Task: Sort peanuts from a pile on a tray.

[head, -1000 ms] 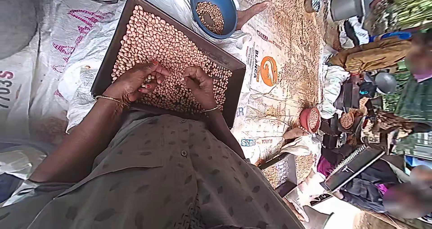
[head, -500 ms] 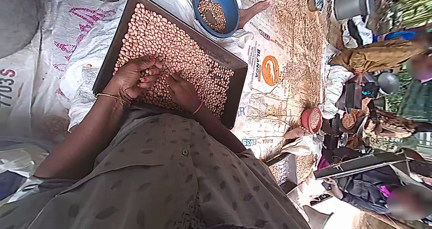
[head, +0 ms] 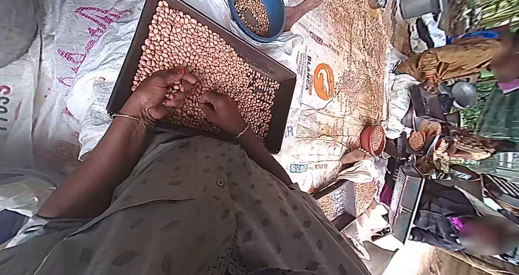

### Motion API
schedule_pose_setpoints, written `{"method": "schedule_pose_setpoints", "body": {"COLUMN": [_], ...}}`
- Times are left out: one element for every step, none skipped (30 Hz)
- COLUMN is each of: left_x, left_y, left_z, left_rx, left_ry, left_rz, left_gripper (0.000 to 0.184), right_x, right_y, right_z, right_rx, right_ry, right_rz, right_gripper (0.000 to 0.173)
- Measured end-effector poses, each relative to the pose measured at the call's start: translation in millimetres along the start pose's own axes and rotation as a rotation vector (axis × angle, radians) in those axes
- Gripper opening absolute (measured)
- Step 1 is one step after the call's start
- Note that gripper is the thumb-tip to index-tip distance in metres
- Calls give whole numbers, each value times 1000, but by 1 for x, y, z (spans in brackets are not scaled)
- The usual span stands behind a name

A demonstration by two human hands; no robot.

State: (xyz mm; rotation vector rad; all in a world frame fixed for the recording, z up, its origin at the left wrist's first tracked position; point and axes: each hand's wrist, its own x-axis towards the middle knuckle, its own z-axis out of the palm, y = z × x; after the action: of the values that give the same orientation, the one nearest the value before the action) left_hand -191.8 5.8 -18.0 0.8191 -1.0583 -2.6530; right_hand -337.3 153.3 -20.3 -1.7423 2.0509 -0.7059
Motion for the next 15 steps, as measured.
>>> {"method": "schedule_pose_setpoints", "body": {"left_x": [-2,-5,-9,-13,-9,-4,-1,0,0,-1,-5,-11,-20,-25,-23], "left_y": [0,0,0,0,0,1,1,0,0,0,-1,-3,-7,-7,-8], "left_z": [-1,1,5,9,6,2,-1,-3,-3,-1,2,6,11,17,18], "left_rx": [-50,-74,-86,-92,-77,-54,-33,-11,23,61,100,130,158,203,246], "left_ry": [16,45,81,105,100,76,47,25,22,26,33,46,59,78,61], "left_rz": [27,55,78,92,89,81,78,78,70,57,46,38,28,6,-18], "left_gripper": [37,35,34,32,34,36,37,39,42,46,49,51,51,49,48], "right_x": [-1,-2,-3,-3,-3,-1,0,1,2,2,1,0,1,-1,-4], "right_y": [-3,-8,-13,-16,-19,-22,-24,-25,-23,-19,-15,-11,-9,-12,-19], "right_z": [3,6,8,9,11,12,12,11,10,8,4,-2,-8,-17,-27], "right_rx": [-105,-196,-267,-325,-377,-409,-416,-407,-378,-316,-227,-112,37,215,384], "right_ry": [-94,-158,-184,-180,-187,-194,-212,-243,-257,-227,-151,-27,100,173,181], "right_rz": [-3,-7,-24,-52,-63,-66,-57,-31,-6,7,6,-19,-62,-94,-90], "right_gripper": [12,16,19,20,20,20,20,22,23,25,24,17,10,10,16]}}
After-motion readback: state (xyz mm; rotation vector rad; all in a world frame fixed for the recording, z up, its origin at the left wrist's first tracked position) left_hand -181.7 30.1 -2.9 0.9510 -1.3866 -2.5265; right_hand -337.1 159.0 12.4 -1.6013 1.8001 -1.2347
